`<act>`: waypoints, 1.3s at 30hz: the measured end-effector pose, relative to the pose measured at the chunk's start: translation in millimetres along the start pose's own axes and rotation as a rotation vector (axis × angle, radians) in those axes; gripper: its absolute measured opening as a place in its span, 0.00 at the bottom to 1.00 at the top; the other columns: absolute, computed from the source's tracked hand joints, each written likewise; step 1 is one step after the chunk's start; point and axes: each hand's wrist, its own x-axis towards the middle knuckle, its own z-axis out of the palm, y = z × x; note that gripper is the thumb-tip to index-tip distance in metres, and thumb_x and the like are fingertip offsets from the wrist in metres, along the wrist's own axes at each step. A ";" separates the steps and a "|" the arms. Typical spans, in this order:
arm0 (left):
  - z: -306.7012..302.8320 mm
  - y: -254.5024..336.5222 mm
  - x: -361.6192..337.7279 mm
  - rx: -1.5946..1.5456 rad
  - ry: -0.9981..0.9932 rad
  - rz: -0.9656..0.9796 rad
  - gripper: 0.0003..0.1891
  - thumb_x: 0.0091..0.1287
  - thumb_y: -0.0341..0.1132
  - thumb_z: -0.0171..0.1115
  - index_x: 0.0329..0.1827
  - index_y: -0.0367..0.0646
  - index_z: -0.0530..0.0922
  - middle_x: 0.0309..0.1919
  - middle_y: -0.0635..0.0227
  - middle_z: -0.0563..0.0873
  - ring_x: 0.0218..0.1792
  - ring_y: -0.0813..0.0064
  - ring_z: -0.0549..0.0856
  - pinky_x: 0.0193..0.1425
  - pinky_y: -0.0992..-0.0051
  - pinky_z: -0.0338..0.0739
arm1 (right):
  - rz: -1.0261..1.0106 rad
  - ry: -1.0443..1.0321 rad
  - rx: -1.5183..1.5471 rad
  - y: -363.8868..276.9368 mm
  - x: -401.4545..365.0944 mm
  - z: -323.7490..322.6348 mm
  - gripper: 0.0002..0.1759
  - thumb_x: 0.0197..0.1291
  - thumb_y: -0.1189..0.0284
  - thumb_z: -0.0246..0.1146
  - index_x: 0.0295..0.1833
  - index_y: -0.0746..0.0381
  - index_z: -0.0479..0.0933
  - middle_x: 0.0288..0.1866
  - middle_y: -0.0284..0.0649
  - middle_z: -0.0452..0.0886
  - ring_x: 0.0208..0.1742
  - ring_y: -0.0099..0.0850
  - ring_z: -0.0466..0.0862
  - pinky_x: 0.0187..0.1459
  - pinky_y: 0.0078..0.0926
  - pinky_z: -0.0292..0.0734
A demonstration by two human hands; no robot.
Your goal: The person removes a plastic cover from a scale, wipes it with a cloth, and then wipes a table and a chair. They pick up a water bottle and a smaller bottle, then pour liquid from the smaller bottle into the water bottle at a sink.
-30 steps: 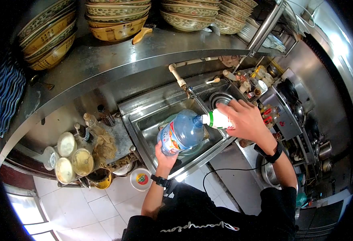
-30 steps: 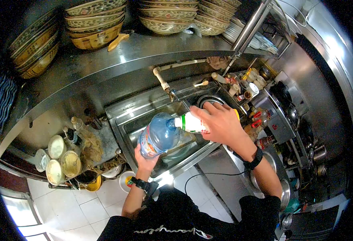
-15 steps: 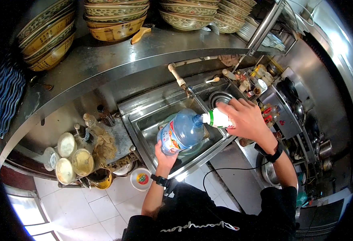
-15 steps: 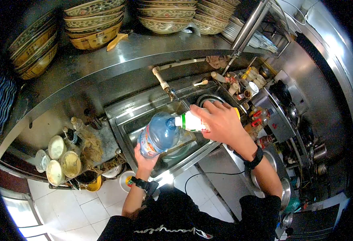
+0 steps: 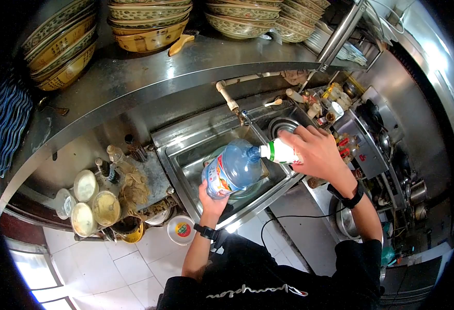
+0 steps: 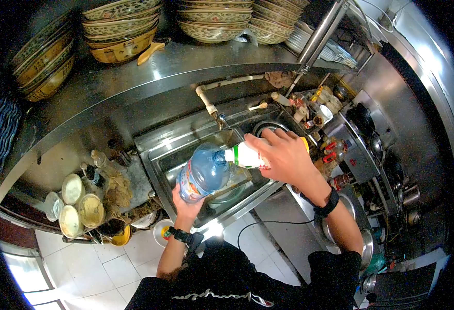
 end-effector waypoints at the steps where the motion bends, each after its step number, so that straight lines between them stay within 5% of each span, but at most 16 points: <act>1: -0.6 -0.1 0.0 -0.007 -0.002 -0.003 0.39 0.61 0.54 0.61 0.73 0.45 0.64 0.69 0.60 0.71 0.69 0.57 0.71 0.73 0.51 0.65 | -0.003 0.004 -0.003 -0.3 0.3 -0.3 0.36 0.37 0.68 0.71 0.60 0.47 0.75 0.41 0.32 0.76 0.44 0.36 0.82 0.42 0.34 0.78; 10: 1.1 -2.3 1.0 -0.008 -0.027 -0.001 0.39 0.60 0.54 0.62 0.73 0.46 0.65 0.69 0.61 0.72 0.69 0.58 0.71 0.73 0.52 0.65 | -0.009 0.014 -0.002 1.2 -1.0 -0.4 0.36 0.38 0.69 0.71 0.61 0.46 0.75 0.41 0.32 0.76 0.43 0.36 0.82 0.41 0.33 0.78; 13: -5.5 -1.3 3.3 -0.129 -0.079 -0.055 0.34 0.63 0.48 0.61 0.74 0.62 0.65 0.69 0.65 0.73 0.68 0.60 0.73 0.72 0.51 0.66 | -0.019 -0.026 -0.006 3.1 -2.1 -1.4 0.39 0.38 0.68 0.72 0.63 0.46 0.72 0.43 0.34 0.75 0.44 0.37 0.82 0.43 0.34 0.77; 19: -10.5 -2.6 5.9 -0.136 -0.094 -0.066 0.34 0.62 0.48 0.61 0.74 0.63 0.65 0.68 0.66 0.74 0.67 0.61 0.74 0.71 0.52 0.67 | -0.023 -0.049 -0.022 4.3 -2.6 -2.6 0.41 0.38 0.67 0.73 0.65 0.46 0.71 0.45 0.36 0.74 0.45 0.38 0.82 0.43 0.35 0.77; 25: -8.8 -2.9 5.4 -0.147 -0.073 -0.065 0.34 0.62 0.48 0.62 0.74 0.62 0.65 0.68 0.66 0.74 0.67 0.61 0.74 0.71 0.53 0.68 | -0.016 -0.038 -0.021 3.1 -2.1 -4.1 0.40 0.39 0.68 0.72 0.64 0.46 0.72 0.44 0.35 0.74 0.45 0.38 0.81 0.43 0.35 0.77; 28: 2.5 -3.5 2.4 -0.003 -0.043 0.010 0.39 0.58 0.53 0.64 0.72 0.45 0.65 0.66 0.60 0.74 0.67 0.58 0.74 0.70 0.52 0.69 | -0.019 -0.046 -0.022 4.2 -2.2 -2.8 0.41 0.38 0.67 0.73 0.65 0.46 0.71 0.45 0.35 0.74 0.45 0.38 0.81 0.42 0.35 0.77; 39: 2.1 -4.3 2.4 -0.001 -0.051 0.006 0.41 0.58 0.54 0.65 0.73 0.45 0.64 0.67 0.60 0.73 0.68 0.58 0.72 0.73 0.51 0.66 | -0.024 -0.056 -0.005 3.6 -0.6 -3.3 0.42 0.38 0.68 0.73 0.66 0.46 0.70 0.44 0.35 0.74 0.46 0.37 0.81 0.45 0.36 0.77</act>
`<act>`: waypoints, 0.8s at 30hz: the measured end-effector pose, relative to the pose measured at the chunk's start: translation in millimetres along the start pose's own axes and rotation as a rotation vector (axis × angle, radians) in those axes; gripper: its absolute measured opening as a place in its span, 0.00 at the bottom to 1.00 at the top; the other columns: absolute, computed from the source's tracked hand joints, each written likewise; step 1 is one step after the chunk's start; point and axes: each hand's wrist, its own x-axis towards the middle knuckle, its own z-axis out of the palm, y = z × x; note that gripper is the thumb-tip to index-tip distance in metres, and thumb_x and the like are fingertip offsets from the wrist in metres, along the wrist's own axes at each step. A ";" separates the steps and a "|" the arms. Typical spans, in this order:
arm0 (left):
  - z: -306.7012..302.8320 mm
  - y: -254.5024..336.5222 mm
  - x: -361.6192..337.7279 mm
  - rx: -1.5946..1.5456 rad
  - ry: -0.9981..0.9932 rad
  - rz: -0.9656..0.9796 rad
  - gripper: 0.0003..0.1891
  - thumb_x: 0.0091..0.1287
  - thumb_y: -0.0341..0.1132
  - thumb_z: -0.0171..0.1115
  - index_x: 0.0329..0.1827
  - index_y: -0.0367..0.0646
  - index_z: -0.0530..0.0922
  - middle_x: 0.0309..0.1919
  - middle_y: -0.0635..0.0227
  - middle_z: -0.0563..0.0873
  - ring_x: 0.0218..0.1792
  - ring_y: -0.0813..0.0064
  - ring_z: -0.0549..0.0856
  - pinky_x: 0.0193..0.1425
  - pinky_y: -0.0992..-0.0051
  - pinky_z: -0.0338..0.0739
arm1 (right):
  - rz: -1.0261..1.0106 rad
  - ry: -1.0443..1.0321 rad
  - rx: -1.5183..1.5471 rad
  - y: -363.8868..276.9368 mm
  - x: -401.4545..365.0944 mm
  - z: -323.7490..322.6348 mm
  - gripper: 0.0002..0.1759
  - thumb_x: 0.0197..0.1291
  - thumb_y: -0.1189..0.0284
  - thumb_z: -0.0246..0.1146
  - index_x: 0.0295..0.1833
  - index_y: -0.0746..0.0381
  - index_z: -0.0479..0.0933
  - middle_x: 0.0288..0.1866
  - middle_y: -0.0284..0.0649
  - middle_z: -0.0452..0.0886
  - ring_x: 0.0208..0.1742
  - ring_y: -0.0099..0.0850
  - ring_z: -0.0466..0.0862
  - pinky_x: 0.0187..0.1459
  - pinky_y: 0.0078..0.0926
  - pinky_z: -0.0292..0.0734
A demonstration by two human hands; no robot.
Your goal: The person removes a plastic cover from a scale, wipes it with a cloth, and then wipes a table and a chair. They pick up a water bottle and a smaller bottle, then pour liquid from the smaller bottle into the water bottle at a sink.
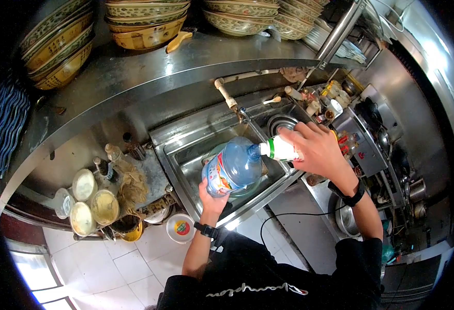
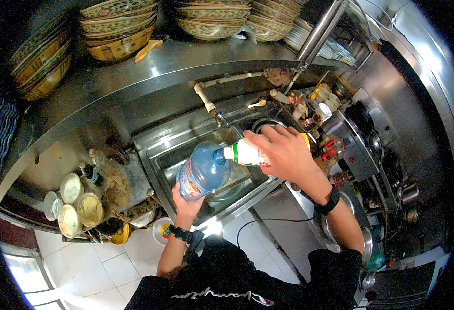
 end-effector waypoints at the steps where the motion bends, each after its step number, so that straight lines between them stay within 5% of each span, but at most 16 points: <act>1: 1.1 0.2 -0.1 0.003 -0.001 0.001 0.41 0.58 0.54 0.65 0.73 0.45 0.64 0.67 0.60 0.73 0.68 0.58 0.72 0.73 0.51 0.65 | -0.004 0.003 0.002 0.3 0.0 0.5 0.42 0.38 0.68 0.73 0.66 0.46 0.70 0.44 0.35 0.74 0.47 0.37 0.80 0.45 0.36 0.77; 4: -4.1 -0.2 1.8 -0.028 0.003 -0.012 0.41 0.58 0.54 0.64 0.73 0.45 0.64 0.67 0.60 0.73 0.68 0.58 0.72 0.73 0.51 0.66 | -0.003 0.001 0.002 0.4 0.3 0.8 0.42 0.38 0.68 0.73 0.66 0.46 0.70 0.45 0.35 0.74 0.47 0.38 0.80 0.44 0.36 0.76; 7: -7.8 1.5 2.6 -0.148 -0.037 -0.072 0.35 0.60 0.48 0.64 0.73 0.60 0.66 0.67 0.66 0.74 0.66 0.62 0.75 0.70 0.56 0.70 | -0.004 0.002 0.002 -0.1 0.8 -0.7 0.43 0.37 0.67 0.74 0.66 0.46 0.70 0.45 0.35 0.74 0.47 0.38 0.80 0.44 0.36 0.76; 24: -1.4 2.8 1.0 -0.093 -0.025 -0.033 0.36 0.59 0.48 0.64 0.73 0.60 0.65 0.67 0.66 0.74 0.67 0.63 0.73 0.71 0.57 0.69 | -0.014 0.011 -0.001 1.9 4.8 1.6 0.42 0.38 0.68 0.73 0.66 0.46 0.71 0.44 0.35 0.74 0.46 0.37 0.80 0.43 0.35 0.76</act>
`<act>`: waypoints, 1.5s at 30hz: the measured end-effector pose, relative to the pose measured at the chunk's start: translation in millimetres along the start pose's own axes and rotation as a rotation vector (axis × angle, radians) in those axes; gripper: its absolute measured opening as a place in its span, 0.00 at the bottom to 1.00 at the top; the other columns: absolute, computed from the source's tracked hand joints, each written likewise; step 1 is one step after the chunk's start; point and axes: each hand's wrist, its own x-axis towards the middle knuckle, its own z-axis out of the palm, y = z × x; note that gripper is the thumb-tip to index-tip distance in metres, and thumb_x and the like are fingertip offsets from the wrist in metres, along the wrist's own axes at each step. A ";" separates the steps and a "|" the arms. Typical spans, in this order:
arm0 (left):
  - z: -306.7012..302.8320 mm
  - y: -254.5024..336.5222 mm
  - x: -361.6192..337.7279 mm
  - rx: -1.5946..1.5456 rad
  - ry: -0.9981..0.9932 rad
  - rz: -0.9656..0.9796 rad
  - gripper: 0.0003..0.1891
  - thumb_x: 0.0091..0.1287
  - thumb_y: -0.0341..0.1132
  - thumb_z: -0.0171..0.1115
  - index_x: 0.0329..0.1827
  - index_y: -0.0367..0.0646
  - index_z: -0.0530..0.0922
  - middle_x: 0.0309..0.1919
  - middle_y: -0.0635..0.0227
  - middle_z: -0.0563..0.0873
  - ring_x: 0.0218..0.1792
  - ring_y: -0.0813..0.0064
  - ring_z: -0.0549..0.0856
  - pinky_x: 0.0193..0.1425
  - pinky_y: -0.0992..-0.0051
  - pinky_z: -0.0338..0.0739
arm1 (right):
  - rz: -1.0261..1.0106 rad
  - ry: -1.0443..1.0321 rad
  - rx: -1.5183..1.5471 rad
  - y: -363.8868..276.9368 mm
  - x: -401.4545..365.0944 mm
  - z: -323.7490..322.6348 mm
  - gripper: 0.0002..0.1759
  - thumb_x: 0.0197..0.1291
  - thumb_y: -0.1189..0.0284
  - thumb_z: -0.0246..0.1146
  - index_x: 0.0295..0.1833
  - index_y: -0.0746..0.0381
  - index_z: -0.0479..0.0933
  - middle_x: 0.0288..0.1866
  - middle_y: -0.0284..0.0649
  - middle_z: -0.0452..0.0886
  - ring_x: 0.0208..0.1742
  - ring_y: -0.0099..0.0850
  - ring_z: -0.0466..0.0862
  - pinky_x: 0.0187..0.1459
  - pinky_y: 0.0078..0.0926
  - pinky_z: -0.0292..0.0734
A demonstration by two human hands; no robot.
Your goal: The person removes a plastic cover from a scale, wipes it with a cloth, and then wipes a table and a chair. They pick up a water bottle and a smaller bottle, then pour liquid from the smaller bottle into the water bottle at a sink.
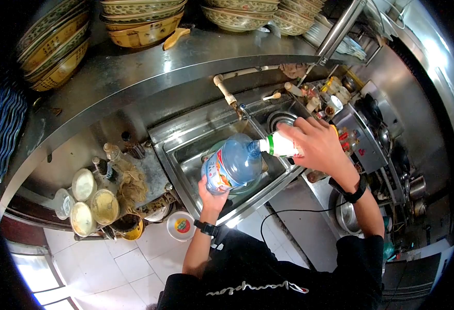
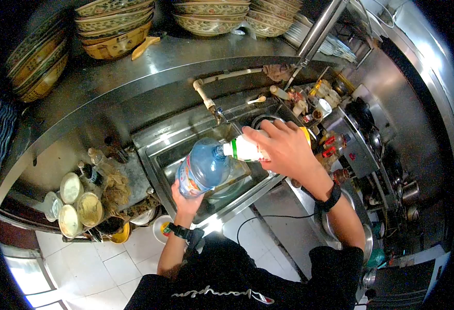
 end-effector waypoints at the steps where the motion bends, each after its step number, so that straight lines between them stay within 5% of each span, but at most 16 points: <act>1: 1.5 0.1 -0.2 0.006 -0.010 0.006 0.36 0.59 0.48 0.64 0.74 0.60 0.65 0.68 0.66 0.73 0.67 0.63 0.73 0.71 0.56 0.68 | -0.001 -0.002 -0.005 0.4 0.1 0.5 0.42 0.38 0.68 0.73 0.66 0.46 0.71 0.44 0.35 0.74 0.46 0.37 0.80 0.44 0.35 0.76; 7: 6.2 -0.5 -2.0 0.059 -0.002 0.035 0.36 0.62 0.52 0.62 0.73 0.52 0.66 0.69 0.66 0.73 0.69 0.62 0.72 0.73 0.54 0.66 | -0.010 -0.006 -0.012 0.7 1.7 0.3 0.42 0.38 0.68 0.73 0.66 0.45 0.71 0.44 0.34 0.74 0.46 0.36 0.80 0.44 0.34 0.76; 10: 2.0 0.4 -0.6 -0.016 -0.011 0.014 0.35 0.62 0.48 0.62 0.74 0.61 0.65 0.68 0.66 0.73 0.68 0.62 0.73 0.72 0.54 0.67 | -0.022 0.008 -0.010 1.1 1.9 1.0 0.42 0.38 0.68 0.73 0.66 0.45 0.71 0.44 0.34 0.75 0.46 0.36 0.80 0.44 0.34 0.76; 16: -1.8 1.5 0.2 -0.038 -0.016 0.003 0.34 0.62 0.48 0.61 0.74 0.60 0.65 0.68 0.67 0.73 0.68 0.62 0.73 0.71 0.54 0.68 | -0.004 0.039 -0.001 -2.4 4.2 -0.9 0.39 0.36 0.70 0.72 0.62 0.46 0.74 0.42 0.34 0.75 0.45 0.37 0.81 0.48 0.37 0.77; 19: 1.1 0.6 -0.2 0.046 0.008 0.040 0.36 0.61 0.52 0.62 0.73 0.52 0.66 0.69 0.66 0.72 0.69 0.62 0.72 0.74 0.55 0.65 | 0.008 0.049 0.004 -4.3 5.3 -2.6 0.37 0.35 0.72 0.71 0.60 0.46 0.75 0.41 0.33 0.75 0.45 0.37 0.82 0.49 0.37 0.78; 45: 3.0 9.2 -6.7 0.036 0.086 0.071 0.38 0.59 0.53 0.64 0.72 0.49 0.67 0.67 0.64 0.74 0.67 0.61 0.73 0.73 0.55 0.66 | -0.037 0.034 -0.013 -8.5 14.1 -1.6 0.41 0.36 0.70 0.72 0.64 0.45 0.73 0.43 0.34 0.74 0.46 0.36 0.80 0.44 0.35 0.75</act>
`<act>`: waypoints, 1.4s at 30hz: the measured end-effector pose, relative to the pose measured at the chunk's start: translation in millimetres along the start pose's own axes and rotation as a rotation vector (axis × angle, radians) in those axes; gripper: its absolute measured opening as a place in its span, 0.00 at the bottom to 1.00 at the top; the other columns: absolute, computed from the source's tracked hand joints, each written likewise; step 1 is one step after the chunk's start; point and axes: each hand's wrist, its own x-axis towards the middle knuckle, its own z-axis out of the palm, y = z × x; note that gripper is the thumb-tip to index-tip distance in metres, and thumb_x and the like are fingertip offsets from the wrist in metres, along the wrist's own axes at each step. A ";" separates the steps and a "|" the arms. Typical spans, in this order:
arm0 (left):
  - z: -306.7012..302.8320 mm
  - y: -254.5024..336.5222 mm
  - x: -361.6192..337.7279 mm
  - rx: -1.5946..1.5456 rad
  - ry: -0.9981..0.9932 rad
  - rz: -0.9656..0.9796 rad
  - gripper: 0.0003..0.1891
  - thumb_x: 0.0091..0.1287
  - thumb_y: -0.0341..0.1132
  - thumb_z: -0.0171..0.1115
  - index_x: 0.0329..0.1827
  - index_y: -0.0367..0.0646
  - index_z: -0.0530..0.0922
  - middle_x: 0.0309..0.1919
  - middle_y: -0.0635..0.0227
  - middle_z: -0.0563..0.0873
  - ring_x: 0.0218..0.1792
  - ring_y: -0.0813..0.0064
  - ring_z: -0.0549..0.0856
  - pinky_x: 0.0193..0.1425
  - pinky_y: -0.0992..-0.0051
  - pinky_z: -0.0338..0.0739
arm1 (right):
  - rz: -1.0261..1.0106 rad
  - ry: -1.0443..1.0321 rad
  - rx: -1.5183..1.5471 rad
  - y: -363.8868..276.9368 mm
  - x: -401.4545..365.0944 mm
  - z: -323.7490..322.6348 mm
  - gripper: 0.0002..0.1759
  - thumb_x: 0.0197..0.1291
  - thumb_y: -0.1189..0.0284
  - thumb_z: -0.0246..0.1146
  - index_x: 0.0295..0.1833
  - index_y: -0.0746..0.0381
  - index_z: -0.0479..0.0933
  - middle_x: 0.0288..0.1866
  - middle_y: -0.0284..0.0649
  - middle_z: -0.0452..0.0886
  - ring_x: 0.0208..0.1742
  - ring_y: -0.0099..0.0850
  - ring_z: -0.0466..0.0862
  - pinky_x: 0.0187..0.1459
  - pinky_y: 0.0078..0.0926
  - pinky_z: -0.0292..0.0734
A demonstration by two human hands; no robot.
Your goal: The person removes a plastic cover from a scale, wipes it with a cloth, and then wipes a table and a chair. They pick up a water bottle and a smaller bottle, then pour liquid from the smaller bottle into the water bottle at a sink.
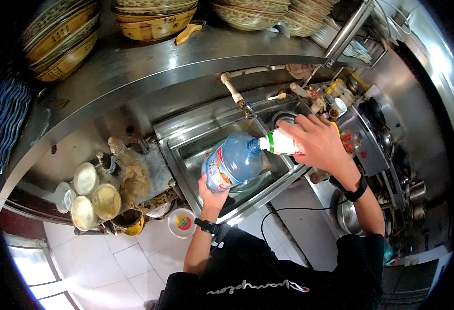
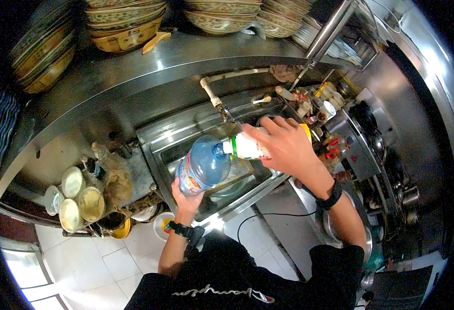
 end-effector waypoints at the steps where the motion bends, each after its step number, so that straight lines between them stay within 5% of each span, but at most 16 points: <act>1: -1.5 0.8 0.5 -0.006 0.010 -0.001 0.38 0.58 0.53 0.64 0.72 0.49 0.67 0.67 0.64 0.74 0.67 0.61 0.73 0.73 0.55 0.66 | -0.008 -0.011 -0.008 0.7 0.5 0.8 0.42 0.37 0.69 0.73 0.65 0.45 0.72 0.44 0.34 0.74 0.46 0.36 0.79 0.44 0.35 0.76; 7: -4.0 9.4 -0.3 0.006 0.003 0.031 0.39 0.57 0.53 0.65 0.72 0.47 0.66 0.67 0.63 0.74 0.67 0.60 0.73 0.73 0.55 0.66 | -0.021 -0.021 -0.016 -2.7 9.3 5.0 0.43 0.38 0.67 0.74 0.67 0.44 0.71 0.45 0.34 0.74 0.47 0.37 0.79 0.44 0.35 0.76; 22: 12.3 34.5 -5.7 0.078 -0.073 0.166 0.38 0.59 0.52 0.64 0.75 0.61 0.63 0.69 0.67 0.71 0.69 0.61 0.71 0.71 0.53 0.68 | -0.117 0.020 0.038 0.9 38.4 19.4 0.42 0.37 0.67 0.75 0.65 0.45 0.72 0.45 0.35 0.74 0.46 0.37 0.79 0.44 0.35 0.76; 42: 8.3 9.3 38.5 0.087 -0.022 0.136 0.41 0.58 0.55 0.64 0.74 0.52 0.64 0.69 0.65 0.71 0.69 0.59 0.70 0.73 0.51 0.66 | -0.147 0.056 0.020 36.2 48.3 19.3 0.38 0.39 0.70 0.74 0.62 0.47 0.74 0.42 0.34 0.75 0.46 0.37 0.80 0.44 0.35 0.77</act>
